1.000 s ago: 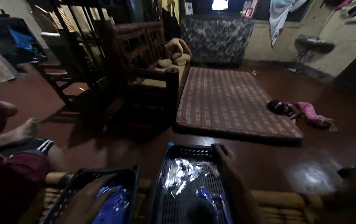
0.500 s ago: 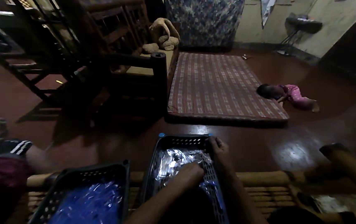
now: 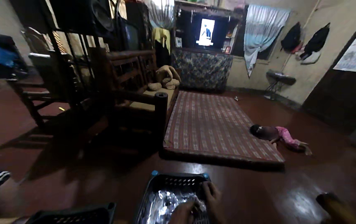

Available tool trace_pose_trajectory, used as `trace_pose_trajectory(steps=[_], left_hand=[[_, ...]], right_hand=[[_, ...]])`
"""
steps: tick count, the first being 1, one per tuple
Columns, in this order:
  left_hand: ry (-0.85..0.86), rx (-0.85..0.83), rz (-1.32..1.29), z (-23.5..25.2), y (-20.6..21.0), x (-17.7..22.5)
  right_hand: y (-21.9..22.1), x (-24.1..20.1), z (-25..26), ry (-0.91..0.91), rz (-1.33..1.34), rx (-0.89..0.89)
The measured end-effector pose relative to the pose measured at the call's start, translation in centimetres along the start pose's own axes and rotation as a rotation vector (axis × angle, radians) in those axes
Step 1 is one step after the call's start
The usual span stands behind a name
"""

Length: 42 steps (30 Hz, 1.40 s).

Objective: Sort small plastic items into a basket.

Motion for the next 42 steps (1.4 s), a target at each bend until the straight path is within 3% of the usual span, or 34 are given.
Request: trace_pose_trajectory(steps=[3, 6, 10, 14, 30, 35, 42], left_hand=[[-0.154, 0.25, -0.21, 0.0, -3.3, -2.4], [-0.266, 0.402, -0.492, -0.5, -5.2, -4.1], [-0.284, 0.406, -0.761, -0.7, -5.1, -4.9], [-0.304, 0.374, -0.896, -0.9, -4.6, -4.1], [-0.254, 0.228, -0.577, -0.9, -4.0, -3.1], [-0.168, 0.194, -0.39, -0.9, -3.9, -2.8], [0.041, 0.285, 0.026, -1.1, -3.9, -1.5]], right_hand=[[-0.4, 0.7, 0.0, -0.03, -0.056, 0.056], [-0.2, 0.7, -0.2, -0.039, -0.161, -0.046], [1.8, -0.2, -1.2, -0.127, -0.316, -0.278], [3.3, 0.3, -1.9, -0.179, -0.327, -0.394], [2.9, 0.5, -1.9, -0.175, -0.386, -0.33], [2.6, 0.7, -1.6, -0.154, -0.429, -0.323], [2.7, 0.5, -1.7, -0.16, -0.519, -0.335]])
Point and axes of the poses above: each hand's wrist, its own z-axis towards the middle knuckle, its own y-axis out of the palm, x = y × z, the point moved 5 cm from there along z, towards the middle knuckle, and after that the axes turned 1 degree about z, right-handed, at the moved point
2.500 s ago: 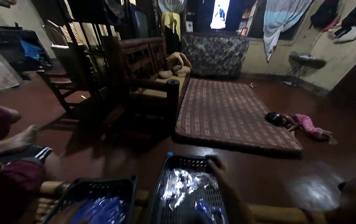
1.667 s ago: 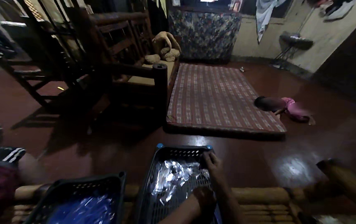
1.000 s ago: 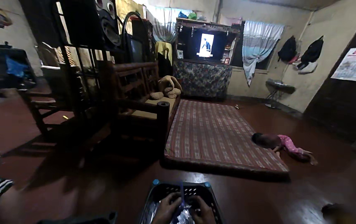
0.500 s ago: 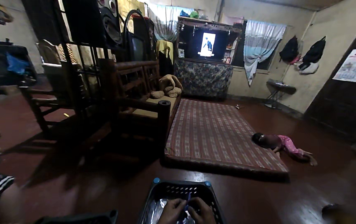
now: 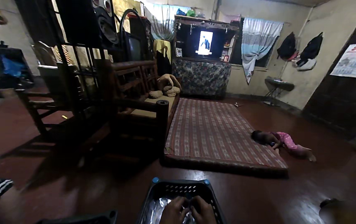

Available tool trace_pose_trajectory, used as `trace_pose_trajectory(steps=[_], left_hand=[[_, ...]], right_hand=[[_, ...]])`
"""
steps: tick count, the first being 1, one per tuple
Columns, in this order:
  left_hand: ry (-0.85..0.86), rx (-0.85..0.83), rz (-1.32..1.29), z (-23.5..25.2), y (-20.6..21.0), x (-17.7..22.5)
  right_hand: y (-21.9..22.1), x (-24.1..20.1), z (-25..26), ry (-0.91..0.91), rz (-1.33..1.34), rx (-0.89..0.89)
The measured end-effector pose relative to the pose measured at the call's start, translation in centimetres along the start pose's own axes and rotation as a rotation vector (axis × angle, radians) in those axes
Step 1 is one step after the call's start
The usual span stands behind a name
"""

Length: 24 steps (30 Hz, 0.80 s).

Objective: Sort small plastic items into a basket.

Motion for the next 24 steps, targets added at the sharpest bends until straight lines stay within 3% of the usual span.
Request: trace_pose_trajectory(steps=[11, 17, 24], left_hand=[[0.072, -0.015, 0.278, -0.4, 0.3, 1.3], [0.134, 0.027, 0.113, -0.4, 0.4, 1.5], [0.043, -0.064, 0.174, -0.3, 0.6, 0.7]], right_hand=[[0.2, 0.0, 0.0, 0.031, 0.058, -0.033], [-0.7, 1.5, 0.3, 0.158, 0.242, 0.074], [0.0, 1.2, 0.4, 0.158, 0.122, -0.015]])
Point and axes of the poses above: each hand's wrist, its own z-axis towards the middle knuckle, its own y-axis out of the palm, x = y × z, the point moved 5 cm from there along z, towards the middle knuckle, and after that the axes turned 1 degree about z, right-handed, at the moved point
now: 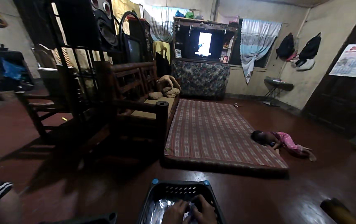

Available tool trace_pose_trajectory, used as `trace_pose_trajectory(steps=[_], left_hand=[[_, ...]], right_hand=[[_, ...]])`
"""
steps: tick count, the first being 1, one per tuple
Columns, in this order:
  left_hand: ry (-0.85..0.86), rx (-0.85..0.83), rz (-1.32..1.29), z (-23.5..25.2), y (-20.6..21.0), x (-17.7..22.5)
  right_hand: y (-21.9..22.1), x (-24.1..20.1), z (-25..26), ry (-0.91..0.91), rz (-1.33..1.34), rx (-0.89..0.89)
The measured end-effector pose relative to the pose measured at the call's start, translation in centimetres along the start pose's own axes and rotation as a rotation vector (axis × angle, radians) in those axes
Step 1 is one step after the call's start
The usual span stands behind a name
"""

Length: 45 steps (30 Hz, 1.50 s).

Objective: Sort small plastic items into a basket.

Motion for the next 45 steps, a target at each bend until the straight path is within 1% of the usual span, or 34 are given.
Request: trace_pose_trajectory(steps=[2, 5, 8, 10, 12, 14, 17, 19, 21, 24, 26, 28, 32, 36, 38, 41, 45], left_hand=[[-0.018, -0.015, 0.027, 0.1, 0.1, -0.3], [-0.031, -0.032, 0.039, 0.2, 0.1, -0.5], [0.069, 0.082, -0.01, 0.1, -0.1, -0.2], [0.15, 0.179, -0.118, 0.1, -0.3, 0.0], [0.193, 0.225, -0.236, 0.2, -0.4, 0.2], [0.159, 0.202, -0.254, 0.2, -0.3, 0.1], [0.012, 0.037, -0.18, 0.3, 0.0, -0.3], [-0.045, -0.015, -0.136, 0.2, 0.1, -0.6], [-0.039, 0.0, -0.104, 0.2, 0.2, -0.8], [0.039, 0.103, -0.135, 0.2, -0.1, -0.7], [0.086, 0.173, -0.219, 0.2, -0.4, -0.3], [0.082, 0.209, -0.347, 0.1, -0.8, 0.1], [-0.088, 0.246, -0.634, 0.1, -1.2, -0.2], [-0.215, 0.298, -0.911, 0.0, -1.7, -0.5], [-0.252, 0.319, -1.016, 0.0, -1.9, -0.6], [-0.281, 0.378, -1.058, 0.1, -2.1, -1.4], [-0.318, 0.526, -1.13, 0.2, -2.6, -3.3]], right_hand=[[0.3, -0.3, 0.0, -0.03, -0.017, -0.041], [0.4, -0.4, 0.0, -0.068, -0.012, -0.046], [-0.2, -0.1, 0.0, -0.019, 0.065, 0.001], [-0.7, 0.5, 0.2, 0.014, 0.154, 0.057], [-1.0, 1.3, 0.5, 0.036, 0.231, 0.088], [-1.1, 1.5, 0.5, 0.042, 0.252, 0.093], [-0.8, 1.0, 0.3, 0.022, 0.213, 0.063], [-0.5, 0.6, 0.1, 0.004, 0.173, 0.05], [-0.4, 0.2, 0.0, -0.011, 0.161, 0.043], [-0.6, 0.4, 0.1, 0.001, 0.174, 0.044], [-0.8, 1.0, 0.3, 0.017, 0.215, 0.065], [-0.9, 1.4, 0.4, 0.03, 0.263, 0.085], [-1.1, 1.5, 0.4, 0.075, 0.303, 0.079], [-0.4, 1.1, 0.3, 0.083, 0.479, 0.052], [0.2, 0.9, 0.3, 0.079, 0.562, -0.024], [1.3, 0.4, 0.0, 0.1, 0.671, -0.158], [1.9, 0.0, -0.3, 0.054, 0.591, -0.291]])
Point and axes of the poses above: each hand's wrist, its own z-axis towards the middle knuckle, its own y-axis out of the palm, x = y × z, the point moved 5 cm from there along z, towards the middle knuckle, and after that the axes turned 1 degree about z, right-handed, at the moved point
